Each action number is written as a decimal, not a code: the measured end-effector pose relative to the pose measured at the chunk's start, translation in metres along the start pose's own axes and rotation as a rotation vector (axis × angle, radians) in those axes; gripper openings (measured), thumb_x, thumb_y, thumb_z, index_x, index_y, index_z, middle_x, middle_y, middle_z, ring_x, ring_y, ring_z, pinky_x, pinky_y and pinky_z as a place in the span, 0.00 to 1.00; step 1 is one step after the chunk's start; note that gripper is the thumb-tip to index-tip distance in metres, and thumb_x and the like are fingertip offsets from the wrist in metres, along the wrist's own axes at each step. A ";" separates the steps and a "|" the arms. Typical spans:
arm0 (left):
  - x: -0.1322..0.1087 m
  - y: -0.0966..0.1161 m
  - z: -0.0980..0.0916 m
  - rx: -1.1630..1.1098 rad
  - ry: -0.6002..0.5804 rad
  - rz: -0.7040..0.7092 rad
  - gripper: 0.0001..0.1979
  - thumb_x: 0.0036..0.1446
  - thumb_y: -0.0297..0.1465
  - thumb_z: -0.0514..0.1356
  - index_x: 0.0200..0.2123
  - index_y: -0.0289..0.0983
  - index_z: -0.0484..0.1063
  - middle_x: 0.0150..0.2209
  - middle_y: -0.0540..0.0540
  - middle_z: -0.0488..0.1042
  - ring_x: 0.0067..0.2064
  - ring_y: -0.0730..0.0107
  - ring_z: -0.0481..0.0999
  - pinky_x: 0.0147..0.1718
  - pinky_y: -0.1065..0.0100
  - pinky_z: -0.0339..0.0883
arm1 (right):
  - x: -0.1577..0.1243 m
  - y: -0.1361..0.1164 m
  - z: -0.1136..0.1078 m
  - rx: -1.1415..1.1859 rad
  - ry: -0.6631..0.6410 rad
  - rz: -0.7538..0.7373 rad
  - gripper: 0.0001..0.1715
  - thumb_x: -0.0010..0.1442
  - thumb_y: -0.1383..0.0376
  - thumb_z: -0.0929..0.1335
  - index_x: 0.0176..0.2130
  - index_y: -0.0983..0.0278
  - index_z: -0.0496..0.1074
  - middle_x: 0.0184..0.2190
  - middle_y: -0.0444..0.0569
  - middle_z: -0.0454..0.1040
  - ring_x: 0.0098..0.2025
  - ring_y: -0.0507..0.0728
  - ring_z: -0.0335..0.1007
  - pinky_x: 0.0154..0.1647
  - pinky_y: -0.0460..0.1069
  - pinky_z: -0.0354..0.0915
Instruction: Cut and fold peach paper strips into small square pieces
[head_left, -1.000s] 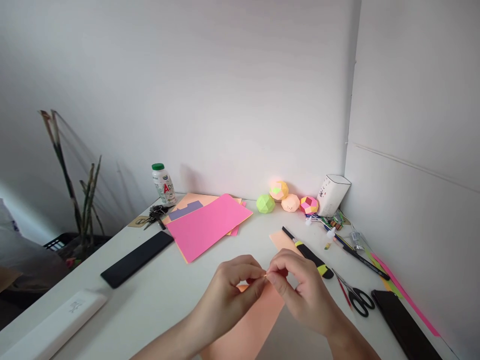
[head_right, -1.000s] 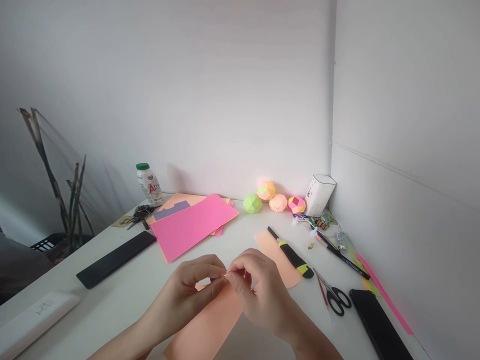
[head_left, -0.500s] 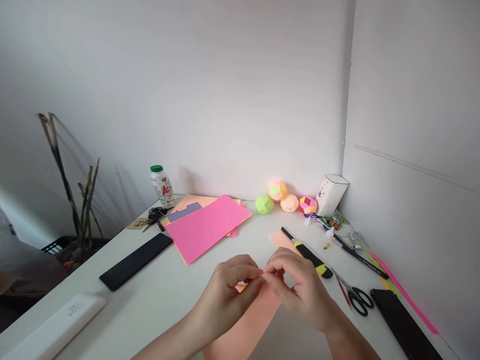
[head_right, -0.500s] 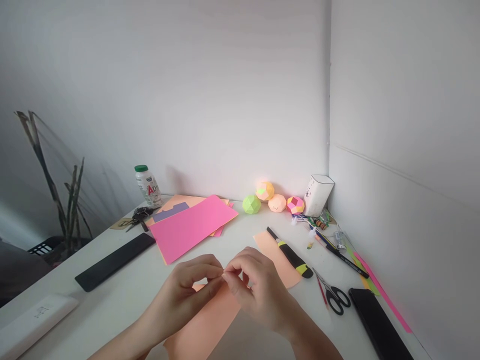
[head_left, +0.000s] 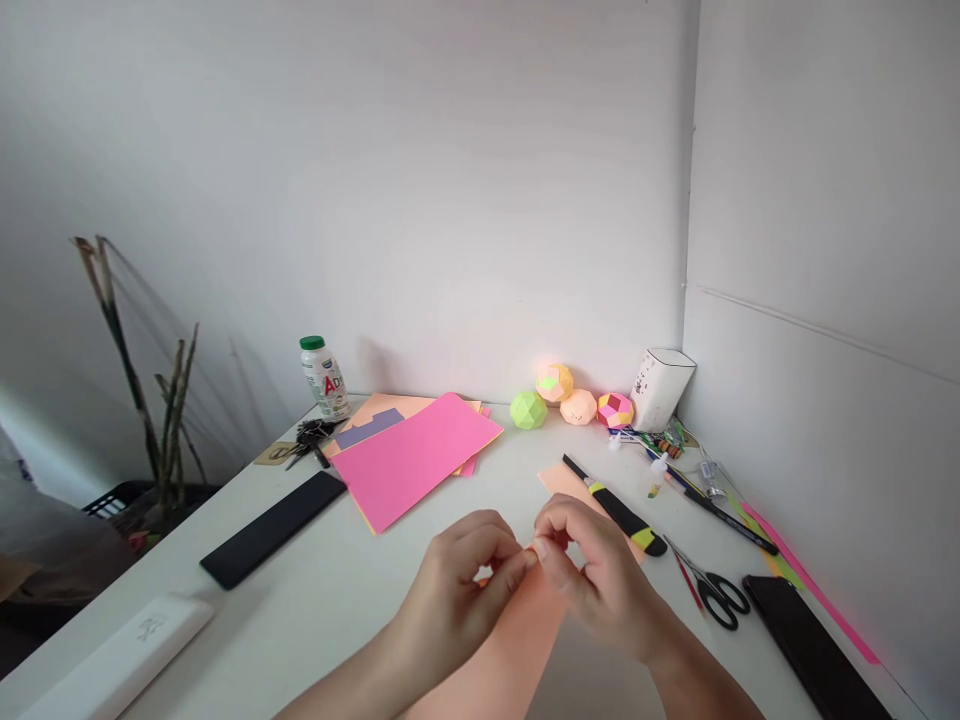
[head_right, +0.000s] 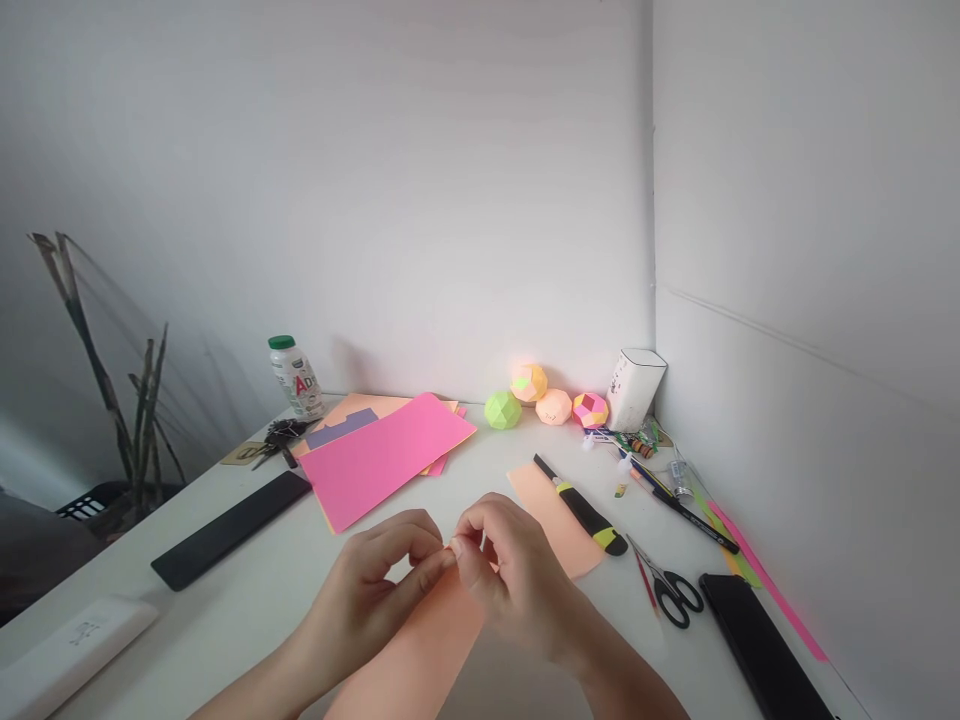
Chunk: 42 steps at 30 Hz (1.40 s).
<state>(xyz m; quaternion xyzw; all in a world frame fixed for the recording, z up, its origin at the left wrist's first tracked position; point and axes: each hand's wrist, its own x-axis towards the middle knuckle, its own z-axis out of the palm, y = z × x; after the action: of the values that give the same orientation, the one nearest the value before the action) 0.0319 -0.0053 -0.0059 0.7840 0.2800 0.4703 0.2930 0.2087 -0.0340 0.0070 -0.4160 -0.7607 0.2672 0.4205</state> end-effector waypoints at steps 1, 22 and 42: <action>0.000 0.000 -0.001 -0.014 0.019 0.027 0.13 0.61 0.29 0.56 0.23 0.37 0.65 0.23 0.50 0.67 0.25 0.75 0.66 0.23 0.74 0.59 | 0.000 0.001 -0.001 0.016 0.019 0.001 0.05 0.66 0.64 0.62 0.35 0.60 0.62 0.31 0.43 0.65 0.32 0.52 0.60 0.33 0.47 0.60; -0.005 -0.001 -0.004 -0.242 0.284 0.051 0.09 0.61 0.28 0.58 0.27 0.40 0.71 0.26 0.50 0.67 0.28 0.70 0.66 0.26 0.70 0.60 | 0.001 -0.009 -0.006 0.433 0.333 0.056 0.04 0.56 0.64 0.72 0.29 0.60 0.77 0.25 0.44 0.70 0.24 0.50 0.63 0.23 0.45 0.62; -0.012 -0.015 -0.002 -0.374 0.212 0.022 0.09 0.62 0.26 0.57 0.29 0.40 0.71 0.28 0.49 0.68 0.31 0.69 0.67 0.29 0.67 0.61 | -0.004 -0.009 -0.006 0.566 0.271 0.008 0.08 0.58 0.66 0.71 0.37 0.54 0.81 0.32 0.46 0.72 0.26 0.48 0.64 0.23 0.45 0.61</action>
<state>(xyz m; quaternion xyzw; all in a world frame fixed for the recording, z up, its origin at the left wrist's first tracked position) 0.0226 -0.0036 -0.0228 0.6651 0.2084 0.5970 0.3973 0.2119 -0.0418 0.0151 -0.3172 -0.5916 0.4120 0.6162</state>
